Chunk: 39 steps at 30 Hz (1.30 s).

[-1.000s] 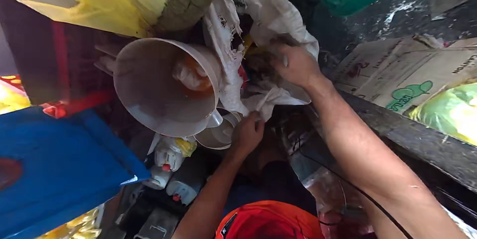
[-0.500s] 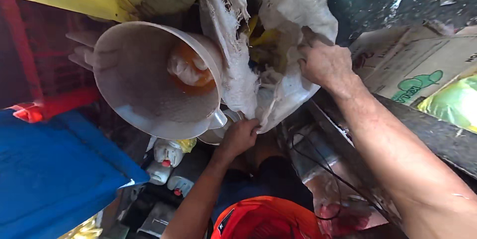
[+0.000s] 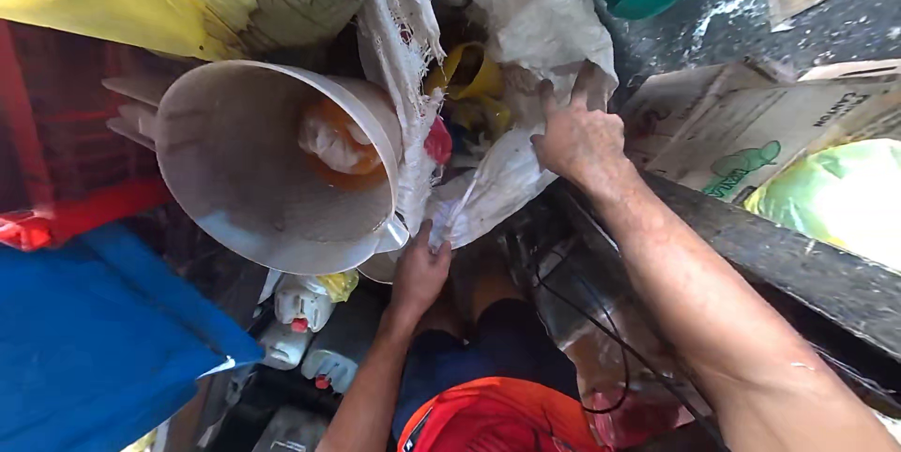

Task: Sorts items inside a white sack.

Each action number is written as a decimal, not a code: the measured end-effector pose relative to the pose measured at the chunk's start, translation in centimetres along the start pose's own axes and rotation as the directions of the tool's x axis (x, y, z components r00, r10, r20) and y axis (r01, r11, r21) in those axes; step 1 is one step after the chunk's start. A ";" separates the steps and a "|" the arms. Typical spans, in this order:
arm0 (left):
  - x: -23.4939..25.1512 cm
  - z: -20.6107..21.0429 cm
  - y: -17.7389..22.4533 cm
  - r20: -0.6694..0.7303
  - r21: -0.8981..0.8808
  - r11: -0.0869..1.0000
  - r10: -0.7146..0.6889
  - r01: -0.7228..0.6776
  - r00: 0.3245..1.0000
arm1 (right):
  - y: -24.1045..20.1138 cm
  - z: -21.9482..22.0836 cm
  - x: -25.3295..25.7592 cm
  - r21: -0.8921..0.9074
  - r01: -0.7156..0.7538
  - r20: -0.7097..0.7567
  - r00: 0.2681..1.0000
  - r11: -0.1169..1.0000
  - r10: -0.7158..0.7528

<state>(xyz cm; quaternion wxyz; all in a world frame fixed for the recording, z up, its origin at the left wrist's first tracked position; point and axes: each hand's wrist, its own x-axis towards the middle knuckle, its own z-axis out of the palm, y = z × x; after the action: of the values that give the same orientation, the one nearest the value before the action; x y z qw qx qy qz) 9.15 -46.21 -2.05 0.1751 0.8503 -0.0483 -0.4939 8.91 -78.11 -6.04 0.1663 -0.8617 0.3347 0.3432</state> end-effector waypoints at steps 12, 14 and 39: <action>0.2 -0.3 -0.3 -0.051 0.098 0.994 0.046 -0.040 0.998 | 0.2 -0.2 -0.6 -0.161 -0.001 0.150 0.988 0.987 0.025; -0.1 -0.1 -0.1 -0.035 0.135 0.990 0.045 -0.040 0.998 | 0.4 -0.3 -1.2 -0.189 0.020 0.186 0.982 0.982 0.016; -1.1 0.4 0.4 -0.033 -0.089 0.996 -0.036 0.033 0.999 | -4.6 3.0 -4.7 0.302 0.376 0.100 0.901 0.876 -0.421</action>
<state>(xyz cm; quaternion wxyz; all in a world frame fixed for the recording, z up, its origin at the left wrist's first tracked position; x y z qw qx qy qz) 8.29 -46.38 -1.17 0.2048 0.8508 -0.0088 -0.4838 8.15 -71.10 -4.58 0.3784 -0.8496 0.1792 0.3207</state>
